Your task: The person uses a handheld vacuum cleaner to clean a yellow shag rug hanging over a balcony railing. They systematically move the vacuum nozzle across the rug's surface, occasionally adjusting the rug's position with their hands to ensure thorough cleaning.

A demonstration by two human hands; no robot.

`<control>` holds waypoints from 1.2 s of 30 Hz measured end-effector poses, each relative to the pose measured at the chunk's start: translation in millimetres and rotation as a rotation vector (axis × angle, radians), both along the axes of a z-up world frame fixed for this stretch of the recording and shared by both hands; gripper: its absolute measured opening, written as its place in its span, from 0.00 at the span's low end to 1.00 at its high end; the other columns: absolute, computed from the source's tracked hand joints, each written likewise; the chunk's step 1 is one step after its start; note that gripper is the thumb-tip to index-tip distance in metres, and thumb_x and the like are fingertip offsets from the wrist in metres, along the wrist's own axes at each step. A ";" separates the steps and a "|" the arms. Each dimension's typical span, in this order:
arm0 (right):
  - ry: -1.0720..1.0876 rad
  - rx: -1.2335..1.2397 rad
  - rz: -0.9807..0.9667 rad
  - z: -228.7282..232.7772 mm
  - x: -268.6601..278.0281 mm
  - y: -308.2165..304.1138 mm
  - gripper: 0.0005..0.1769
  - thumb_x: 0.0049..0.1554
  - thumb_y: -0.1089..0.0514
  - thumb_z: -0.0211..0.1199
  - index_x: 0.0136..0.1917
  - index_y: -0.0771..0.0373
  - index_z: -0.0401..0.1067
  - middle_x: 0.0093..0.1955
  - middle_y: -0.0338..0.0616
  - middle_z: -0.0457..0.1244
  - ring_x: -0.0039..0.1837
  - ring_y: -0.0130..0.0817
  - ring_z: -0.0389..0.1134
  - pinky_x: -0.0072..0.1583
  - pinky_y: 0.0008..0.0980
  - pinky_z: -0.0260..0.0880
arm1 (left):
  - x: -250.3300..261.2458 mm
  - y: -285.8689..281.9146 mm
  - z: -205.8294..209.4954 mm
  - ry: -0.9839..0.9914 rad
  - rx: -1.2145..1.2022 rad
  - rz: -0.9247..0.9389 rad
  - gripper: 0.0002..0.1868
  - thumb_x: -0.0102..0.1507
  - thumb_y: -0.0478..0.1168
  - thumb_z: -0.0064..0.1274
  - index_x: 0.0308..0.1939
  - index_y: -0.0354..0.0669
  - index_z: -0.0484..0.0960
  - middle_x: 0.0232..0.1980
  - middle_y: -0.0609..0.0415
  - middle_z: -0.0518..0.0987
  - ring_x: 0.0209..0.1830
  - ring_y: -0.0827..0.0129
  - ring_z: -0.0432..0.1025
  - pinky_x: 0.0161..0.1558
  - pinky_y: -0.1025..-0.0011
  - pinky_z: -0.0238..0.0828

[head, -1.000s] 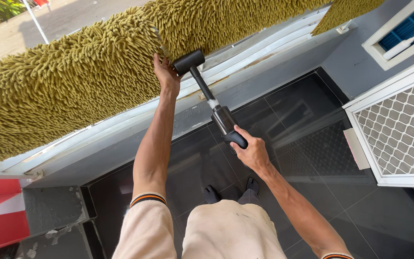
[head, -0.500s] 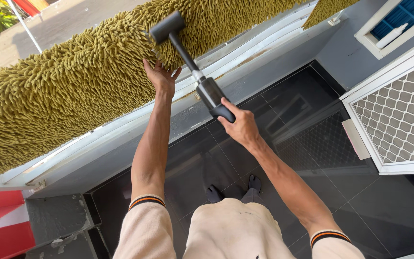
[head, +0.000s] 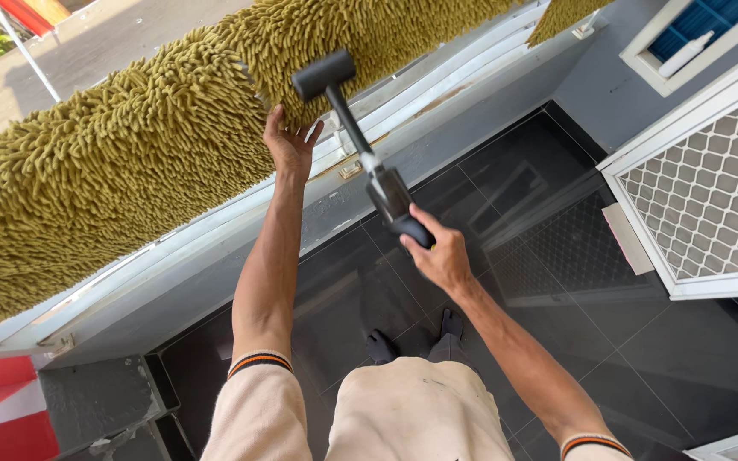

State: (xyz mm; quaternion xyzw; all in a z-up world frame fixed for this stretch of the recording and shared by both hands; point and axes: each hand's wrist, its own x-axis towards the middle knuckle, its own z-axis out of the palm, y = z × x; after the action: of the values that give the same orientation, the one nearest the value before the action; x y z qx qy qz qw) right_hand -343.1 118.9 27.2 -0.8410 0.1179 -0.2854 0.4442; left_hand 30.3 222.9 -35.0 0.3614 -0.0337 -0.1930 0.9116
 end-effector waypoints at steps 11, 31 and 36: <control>0.008 -0.057 -0.062 4.9 49.3 -57.4 0.33 0.53 0.61 0.72 0.71 0.68 0.68 0.60 0.63 0.68 0.57 0.49 0.75 0.56 0.35 0.78 | -26.3 -47.3 15.6 0.004 0.057 -0.084 0.25 0.59 0.48 0.61 0.56 0.43 0.74 0.61 0.48 0.73 0.63 0.53 0.73 0.66 0.51 0.72; -0.054 -0.061 -0.052 17.8 42.2 -155.3 0.32 0.53 0.60 0.73 0.69 0.68 0.70 0.57 0.62 0.70 0.53 0.47 0.77 0.52 0.35 0.78 | -25.1 -137.8 3.5 0.080 0.088 -0.054 0.32 0.61 0.50 0.61 0.65 0.43 0.70 0.67 0.50 0.69 0.66 0.53 0.71 0.66 0.51 0.72; 0.012 -0.042 -0.043 -8.1 34.9 -161.3 0.33 0.52 0.60 0.73 0.69 0.67 0.70 0.56 0.61 0.70 0.53 0.50 0.76 0.53 0.37 0.78 | -15.3 -149.7 -9.9 0.053 0.083 -0.028 0.27 0.64 0.50 0.56 0.64 0.44 0.72 0.66 0.48 0.70 0.63 0.55 0.73 0.61 0.52 0.74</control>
State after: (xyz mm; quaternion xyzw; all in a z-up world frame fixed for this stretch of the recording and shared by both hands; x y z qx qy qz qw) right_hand -308.2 -42.4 19.1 -0.8492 0.1325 -0.2925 0.4193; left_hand 15.0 73.3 -44.9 0.3933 -0.0065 -0.2165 0.8935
